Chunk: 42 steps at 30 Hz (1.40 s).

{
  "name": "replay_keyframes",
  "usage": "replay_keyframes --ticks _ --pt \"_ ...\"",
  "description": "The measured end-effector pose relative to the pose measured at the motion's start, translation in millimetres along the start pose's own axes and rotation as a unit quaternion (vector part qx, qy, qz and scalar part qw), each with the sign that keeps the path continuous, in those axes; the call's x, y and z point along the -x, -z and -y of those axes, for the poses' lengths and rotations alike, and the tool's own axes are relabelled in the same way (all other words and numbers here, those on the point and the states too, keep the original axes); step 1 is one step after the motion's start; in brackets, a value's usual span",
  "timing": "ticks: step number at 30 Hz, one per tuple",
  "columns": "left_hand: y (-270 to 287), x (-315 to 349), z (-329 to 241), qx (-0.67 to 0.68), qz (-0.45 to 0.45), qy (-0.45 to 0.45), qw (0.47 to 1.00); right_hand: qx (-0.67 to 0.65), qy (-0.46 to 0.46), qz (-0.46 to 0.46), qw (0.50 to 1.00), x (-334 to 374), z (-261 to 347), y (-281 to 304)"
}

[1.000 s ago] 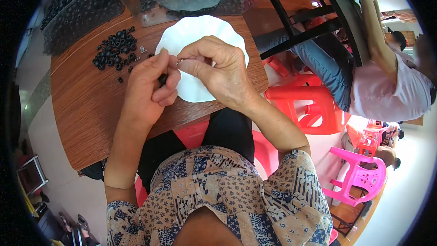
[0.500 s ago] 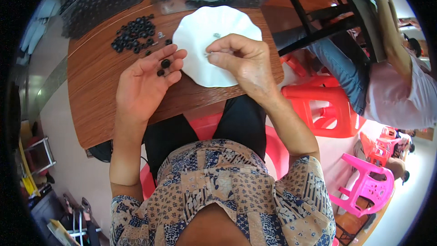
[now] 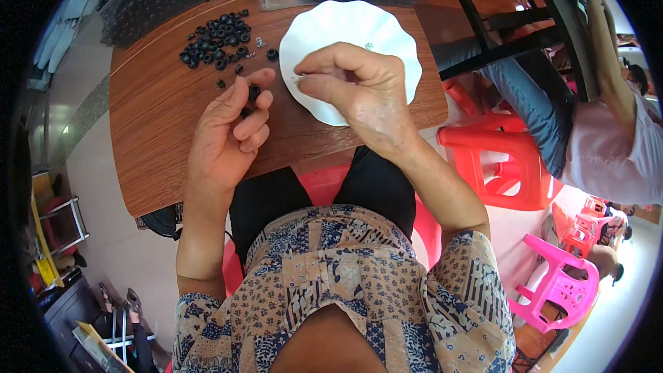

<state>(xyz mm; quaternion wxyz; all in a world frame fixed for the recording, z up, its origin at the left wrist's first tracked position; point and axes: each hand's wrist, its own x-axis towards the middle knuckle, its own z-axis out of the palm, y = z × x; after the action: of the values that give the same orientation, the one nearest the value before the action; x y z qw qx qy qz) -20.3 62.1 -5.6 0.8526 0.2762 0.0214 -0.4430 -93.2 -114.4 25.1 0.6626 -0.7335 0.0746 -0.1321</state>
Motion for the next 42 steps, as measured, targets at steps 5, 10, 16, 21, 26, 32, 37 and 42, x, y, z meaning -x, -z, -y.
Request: replay_keyframes --ticks 5,10,16,21,26,32,37,42 --pt "-9.1 0.9 9.4 -0.021 -0.014 -0.022 0.999 0.047 0.019 0.01 0.999 3.3 -1.6 -4.9" --pt "-7.7 -2.7 14.6 -0.048 0.004 -0.008 0.999 0.03 0.041 0.01 0.999 6.4 3.7 -7.1" --pt "-5.7 -7.8 26.4 -0.033 -0.004 -0.037 0.999 0.235 0.211 0.003 0.949 3.9 -2.1 -2.4" --pt "-11.6 -12.0 28.5 -0.036 -0.018 -0.037 0.999 0.307 0.275 -0.009 0.911 1.0 -4.4 1.0" --pt "-7.6 -15.6 30.9 -0.051 -0.017 -0.045 0.998 0.342 0.299 -0.004 0.891 -0.5 -1.4 -2.1" --pt "-7.7 -20.6 30.9 -0.001 -0.018 -0.027 0.999 0.376 0.313 -0.008 0.872 3.3 -1.9 -5.1" --pt "-7.8 -23.1 27.1 0.012 0.012 -0.016 1.0 0.365 0.294 -0.036 0.883 3.0 -3.4 -5.0" --pt "-9.8 -27.4 25.6 0.025 0.009 -0.045 0.999 0.349 0.331 -0.066 0.874 7.7 4.9 -3.3"
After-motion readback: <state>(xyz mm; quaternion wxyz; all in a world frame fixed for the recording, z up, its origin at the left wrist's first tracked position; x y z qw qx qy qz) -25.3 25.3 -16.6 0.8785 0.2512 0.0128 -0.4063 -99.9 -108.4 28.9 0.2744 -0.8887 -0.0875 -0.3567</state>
